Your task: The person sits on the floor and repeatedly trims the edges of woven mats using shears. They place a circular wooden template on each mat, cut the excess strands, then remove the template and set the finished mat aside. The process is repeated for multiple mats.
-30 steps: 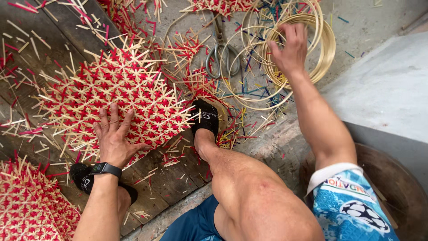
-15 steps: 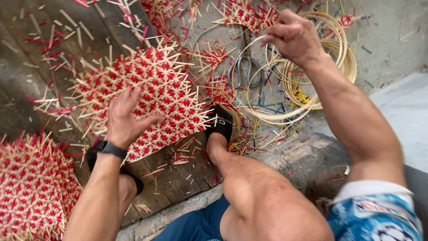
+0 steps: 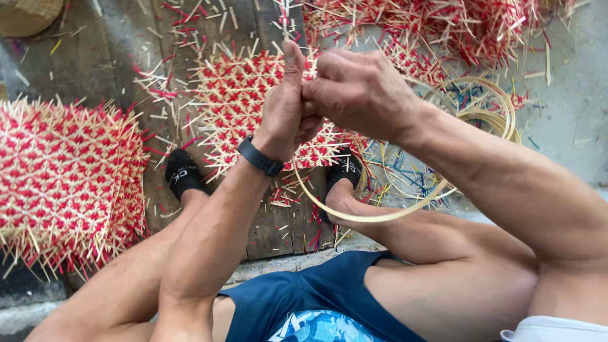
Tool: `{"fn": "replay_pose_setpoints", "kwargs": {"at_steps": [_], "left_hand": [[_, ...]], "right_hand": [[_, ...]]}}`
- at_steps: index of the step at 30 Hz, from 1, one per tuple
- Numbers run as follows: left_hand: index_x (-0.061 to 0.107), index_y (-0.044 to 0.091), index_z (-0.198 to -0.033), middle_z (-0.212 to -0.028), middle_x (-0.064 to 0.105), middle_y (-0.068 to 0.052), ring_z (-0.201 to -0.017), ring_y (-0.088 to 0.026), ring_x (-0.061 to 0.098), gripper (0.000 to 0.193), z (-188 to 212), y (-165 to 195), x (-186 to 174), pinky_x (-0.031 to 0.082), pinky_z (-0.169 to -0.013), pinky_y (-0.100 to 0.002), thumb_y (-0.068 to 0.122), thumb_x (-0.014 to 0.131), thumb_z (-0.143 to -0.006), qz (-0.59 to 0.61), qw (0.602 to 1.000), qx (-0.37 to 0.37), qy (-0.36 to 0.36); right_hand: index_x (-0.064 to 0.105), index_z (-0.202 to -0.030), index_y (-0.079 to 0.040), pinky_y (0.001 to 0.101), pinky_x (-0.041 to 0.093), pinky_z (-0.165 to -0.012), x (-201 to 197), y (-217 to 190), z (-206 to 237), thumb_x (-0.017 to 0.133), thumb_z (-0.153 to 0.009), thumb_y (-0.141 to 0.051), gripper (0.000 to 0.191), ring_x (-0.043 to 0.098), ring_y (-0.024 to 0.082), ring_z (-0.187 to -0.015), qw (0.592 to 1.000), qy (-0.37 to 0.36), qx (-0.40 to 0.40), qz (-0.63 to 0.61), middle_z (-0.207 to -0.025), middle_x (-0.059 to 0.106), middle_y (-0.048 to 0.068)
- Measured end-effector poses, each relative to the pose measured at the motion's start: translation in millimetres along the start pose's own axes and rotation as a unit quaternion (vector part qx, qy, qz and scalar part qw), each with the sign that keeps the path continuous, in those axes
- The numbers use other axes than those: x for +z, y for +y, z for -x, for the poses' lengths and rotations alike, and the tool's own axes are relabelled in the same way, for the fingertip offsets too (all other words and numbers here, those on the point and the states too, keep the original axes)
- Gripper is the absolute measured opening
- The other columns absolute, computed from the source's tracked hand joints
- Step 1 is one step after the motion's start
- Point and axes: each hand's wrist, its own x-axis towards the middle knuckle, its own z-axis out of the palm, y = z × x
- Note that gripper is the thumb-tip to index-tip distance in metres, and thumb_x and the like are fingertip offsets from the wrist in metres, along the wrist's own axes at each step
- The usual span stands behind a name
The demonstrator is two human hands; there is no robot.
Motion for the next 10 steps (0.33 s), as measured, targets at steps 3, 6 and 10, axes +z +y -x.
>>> {"fn": "replay_pose_setpoints", "kwargs": {"at_steps": [3, 6, 10], "left_hand": [[0.069, 0.012, -0.091, -0.059, 0.039, 0.012, -0.046, 0.000, 0.030, 0.052, 6, -1, -35, 0.019, -0.039, -0.021, 0.062, 0.057, -0.091, 0.057, 0.998, 0.038, 0.009], [0.073, 0.008, -0.112, -0.065, 0.046, 0.009, -0.051, -0.002, 0.036, 0.042, 9, 12, -91, 0.026, -0.045, -0.021, 0.048, 0.065, -0.101, 0.201, 0.954, 0.220, -0.036], [0.066, 0.006, -0.113, -0.071, 0.059, 0.003, -0.061, -0.006, 0.049, 0.037, 4, -4, -147, 0.037, -0.054, -0.021, 0.042, 0.067, -0.110, 0.256, 0.925, 0.277, -0.050]], "right_hand": [[0.065, -0.100, -0.002, 0.0359, 0.057, -0.073, 5, 27, -3, 0.078, -0.092, -0.025, 0.028, 0.067, 0.022, -0.089, 0.996, 0.060, 0.025, -0.055, -0.096, 0.066, 0.009], [0.069, -0.098, -0.005, 0.0389, 0.054, -0.067, 0, 44, 13, 0.065, -0.114, -0.038, 0.037, 0.064, 0.021, -0.073, 0.815, 0.115, 0.420, -0.382, -0.082, 0.067, 0.007], [0.070, -0.104, -0.003, 0.0359, 0.052, -0.063, 30, 38, 54, 0.056, -0.112, -0.045, 0.045, 0.062, 0.019, -0.066, 0.530, 0.234, 0.423, -0.697, -0.073, 0.063, 0.004]]}}
